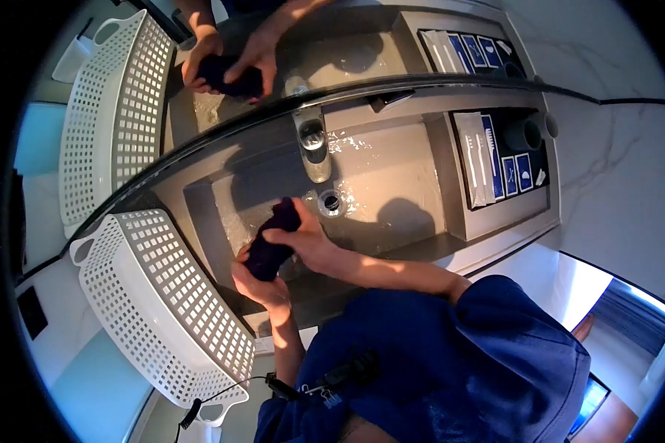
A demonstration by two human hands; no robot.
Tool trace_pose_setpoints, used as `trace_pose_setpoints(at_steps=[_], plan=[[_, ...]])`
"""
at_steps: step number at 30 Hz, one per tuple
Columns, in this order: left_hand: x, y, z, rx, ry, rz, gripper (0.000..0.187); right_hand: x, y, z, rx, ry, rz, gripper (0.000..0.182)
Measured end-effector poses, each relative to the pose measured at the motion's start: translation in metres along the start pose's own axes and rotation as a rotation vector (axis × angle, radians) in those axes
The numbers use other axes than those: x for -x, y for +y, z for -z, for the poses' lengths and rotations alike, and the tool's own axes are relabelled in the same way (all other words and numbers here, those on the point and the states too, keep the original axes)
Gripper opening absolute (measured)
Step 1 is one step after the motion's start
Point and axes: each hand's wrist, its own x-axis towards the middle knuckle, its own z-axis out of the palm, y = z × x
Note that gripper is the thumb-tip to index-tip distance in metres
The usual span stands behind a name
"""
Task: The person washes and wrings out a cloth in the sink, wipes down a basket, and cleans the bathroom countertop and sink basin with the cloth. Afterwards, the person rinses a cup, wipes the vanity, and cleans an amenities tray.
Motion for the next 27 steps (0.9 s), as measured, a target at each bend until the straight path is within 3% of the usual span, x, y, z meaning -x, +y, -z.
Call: trace_pose_setpoints(at_steps=[1, 2, 3, 4, 6, 7, 8, 11, 13, 15, 17, 21, 27], plan=[[-0.002, 0.003, -0.005, 0.275, 0.185, 0.191, 0.031, 0.004, -0.010, -0.008, -0.002, 0.003, -0.003, 0.048], [-0.006, 0.009, -0.011, 0.319, 0.377, 0.417, 0.037, 0.008, -0.021, -0.019, 0.362, -0.018, 0.245, 0.041], [-0.010, 0.018, -0.015, 0.312, 0.376, 0.420, 0.037, 0.011, -0.027, -0.025, 0.726, -0.039, 0.488, 0.035], [-0.014, 0.025, -0.019, 0.295, 0.272, 0.520, 0.037, 0.011, -0.028, -0.027, 0.721, -0.040, 0.487, 0.035], [-0.033, 0.005, -0.001, 0.387, -0.021, 0.740, 0.033, 0.012, -0.030, -0.029, 0.798, -0.247, 0.838, 0.032], [-0.036, 0.002, 0.000, 0.387, -0.023, 0.738, 0.033, 0.011, -0.031, -0.029, 0.833, -0.352, 1.018, 0.030], [-0.039, 0.001, 0.000, 0.264, -0.087, 0.774, 0.031, 0.011, -0.033, -0.028, 0.833, -0.351, 1.016, 0.030], [-0.059, 0.035, -0.035, 0.215, -0.025, 1.032, 0.031, 0.011, -0.043, -0.020, 0.846, -0.743, 1.324, 0.020], [-0.062, 0.036, -0.043, 0.600, -0.182, 1.226, 0.035, 0.016, -0.044, -0.014, 0.844, -0.823, 1.320, 0.015], [-0.063, 0.038, -0.049, 0.493, -0.154, 1.205, 0.036, 0.015, -0.041, -0.006, 0.959, -0.923, 1.498, 0.012], [-0.068, 0.026, -0.047, 0.307, -0.302, 1.122, 0.038, 0.010, -0.036, 0.002, 0.974, -0.978, 1.506, 0.012], [-0.072, 0.006, -0.044, 0.087, -0.403, 0.884, 0.039, 0.003, -0.022, 0.012, 1.032, -1.022, 1.578, 0.013], [-0.068, -0.017, -0.039, -0.089, -0.423, 0.779, 0.043, -0.011, 0.003, 0.025, 1.160, -1.129, 1.691, 0.012]])
